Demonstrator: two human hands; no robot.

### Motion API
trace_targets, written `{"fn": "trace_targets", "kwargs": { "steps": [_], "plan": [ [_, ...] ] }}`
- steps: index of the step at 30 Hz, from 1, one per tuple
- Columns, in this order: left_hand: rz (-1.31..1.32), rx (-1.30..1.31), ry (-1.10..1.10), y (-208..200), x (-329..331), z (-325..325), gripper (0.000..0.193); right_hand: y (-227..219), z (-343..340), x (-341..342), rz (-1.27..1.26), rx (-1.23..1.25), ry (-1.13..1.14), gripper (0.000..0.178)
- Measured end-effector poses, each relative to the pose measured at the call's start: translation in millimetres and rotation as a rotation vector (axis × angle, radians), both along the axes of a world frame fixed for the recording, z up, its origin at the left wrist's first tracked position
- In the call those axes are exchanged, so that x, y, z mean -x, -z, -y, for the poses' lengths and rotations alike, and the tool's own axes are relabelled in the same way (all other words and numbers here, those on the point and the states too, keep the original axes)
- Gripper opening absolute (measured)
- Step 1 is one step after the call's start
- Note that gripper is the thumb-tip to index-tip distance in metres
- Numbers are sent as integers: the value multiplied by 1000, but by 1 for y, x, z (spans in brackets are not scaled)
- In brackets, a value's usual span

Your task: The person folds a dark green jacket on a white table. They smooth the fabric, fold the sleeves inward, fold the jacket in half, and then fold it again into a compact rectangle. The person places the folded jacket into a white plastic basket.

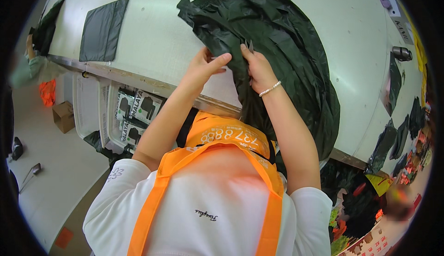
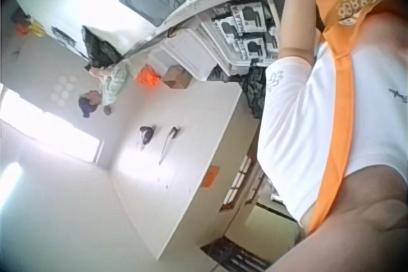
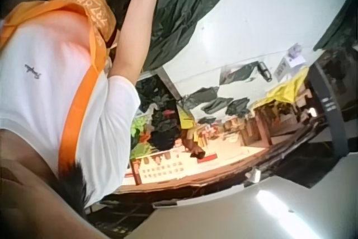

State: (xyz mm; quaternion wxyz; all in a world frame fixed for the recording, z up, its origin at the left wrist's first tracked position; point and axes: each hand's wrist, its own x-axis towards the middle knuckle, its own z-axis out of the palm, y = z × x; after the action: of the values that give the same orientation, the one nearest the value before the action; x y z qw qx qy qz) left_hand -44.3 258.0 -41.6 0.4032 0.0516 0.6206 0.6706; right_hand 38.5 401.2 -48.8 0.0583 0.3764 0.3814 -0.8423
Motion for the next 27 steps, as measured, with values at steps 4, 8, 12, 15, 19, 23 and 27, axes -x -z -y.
{"fn": "trace_targets", "kwargs": {
  "steps": [4, 8, 12, 15, 19, 23, 27],
  "plan": [
    [-155, -74, 26, 8, 6, -21, 68, 8, -2, 0, -78, 206, -18, 20],
    [-262, 1, -41, 21, 16, -34, 43, 16, -11, -12, 19, 67, -73, 29],
    [-344, 101, -68, 29, 21, -34, 37, 0, 5, -26, 94, -469, -43, 25],
    [-445, 158, -49, 27, 23, -32, 38, -1, -2, -31, 49, -581, -27, 17],
    [-381, -84, -212, 31, 21, -31, 38, -3, -12, -28, 50, -526, 67, 16],
    [15, 183, 19, 22, 33, -21, 44, -1, -12, -22, 124, -389, 9, 20],
    [-148, 288, -71, 39, 7, -13, 43, 12, -7, -17, 103, -307, 7, 23]
  ]
}}
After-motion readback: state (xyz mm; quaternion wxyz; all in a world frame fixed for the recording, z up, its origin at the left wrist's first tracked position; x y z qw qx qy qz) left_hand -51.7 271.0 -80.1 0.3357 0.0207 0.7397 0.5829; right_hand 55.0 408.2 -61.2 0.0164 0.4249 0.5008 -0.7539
